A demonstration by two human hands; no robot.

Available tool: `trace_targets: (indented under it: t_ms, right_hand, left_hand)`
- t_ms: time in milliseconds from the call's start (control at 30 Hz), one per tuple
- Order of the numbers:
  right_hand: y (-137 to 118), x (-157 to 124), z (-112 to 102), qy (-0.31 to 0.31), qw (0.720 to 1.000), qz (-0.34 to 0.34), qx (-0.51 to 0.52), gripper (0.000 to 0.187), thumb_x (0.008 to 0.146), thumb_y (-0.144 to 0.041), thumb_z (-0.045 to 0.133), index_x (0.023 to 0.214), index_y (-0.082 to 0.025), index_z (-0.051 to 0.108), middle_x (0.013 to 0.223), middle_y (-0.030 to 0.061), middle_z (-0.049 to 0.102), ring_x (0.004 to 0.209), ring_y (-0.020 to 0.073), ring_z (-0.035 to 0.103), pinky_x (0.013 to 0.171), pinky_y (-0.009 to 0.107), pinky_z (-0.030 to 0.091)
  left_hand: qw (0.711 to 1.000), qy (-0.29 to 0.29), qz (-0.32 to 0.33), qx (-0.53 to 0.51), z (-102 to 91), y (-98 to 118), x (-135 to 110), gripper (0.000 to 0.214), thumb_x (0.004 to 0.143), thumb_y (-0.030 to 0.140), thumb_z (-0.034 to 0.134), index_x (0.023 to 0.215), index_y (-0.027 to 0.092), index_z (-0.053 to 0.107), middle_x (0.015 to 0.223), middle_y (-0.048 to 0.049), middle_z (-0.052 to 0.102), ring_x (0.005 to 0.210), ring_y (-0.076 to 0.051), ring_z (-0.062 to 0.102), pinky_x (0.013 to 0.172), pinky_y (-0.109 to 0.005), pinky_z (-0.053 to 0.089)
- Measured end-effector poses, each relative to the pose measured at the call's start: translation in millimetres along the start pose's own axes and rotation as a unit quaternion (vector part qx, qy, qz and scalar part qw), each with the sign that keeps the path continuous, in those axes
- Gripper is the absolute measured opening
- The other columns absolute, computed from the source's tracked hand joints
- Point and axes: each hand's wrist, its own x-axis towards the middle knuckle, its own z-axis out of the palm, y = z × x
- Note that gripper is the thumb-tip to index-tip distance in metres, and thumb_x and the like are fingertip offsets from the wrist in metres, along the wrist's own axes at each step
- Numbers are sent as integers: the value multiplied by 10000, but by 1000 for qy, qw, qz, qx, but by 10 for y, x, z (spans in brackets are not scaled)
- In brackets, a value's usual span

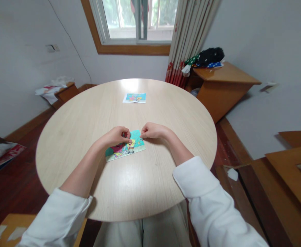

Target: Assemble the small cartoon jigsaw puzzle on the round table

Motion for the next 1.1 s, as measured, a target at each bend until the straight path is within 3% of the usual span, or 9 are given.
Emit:
trace_targets:
  t_ms: [433, 1100]
  right_hand:
    - [-91, -59, 5, 5, 1000, 15, -23, 195, 727, -247, 565, 557, -167, 514, 535, -37, 406, 539, 87, 341, 538, 265, 257]
    - [-40, -6, 6, 7, 999, 39, -18, 171, 709, -235, 609, 570, -160, 543, 531, -42, 418, 513, 75, 344, 509, 258, 253]
  left_hand:
    - [1000, -2, 2, -14, -6, 1, -3, 197, 612, 290, 685, 558, 176, 533, 567, 34, 469, 552, -108, 411, 549, -262, 316]
    - [1000, -3, -1, -5, -11, 30, -1, 207, 621, 259, 705, 554, 178, 527, 568, 37, 478, 551, -111, 420, 559, -269, 322]
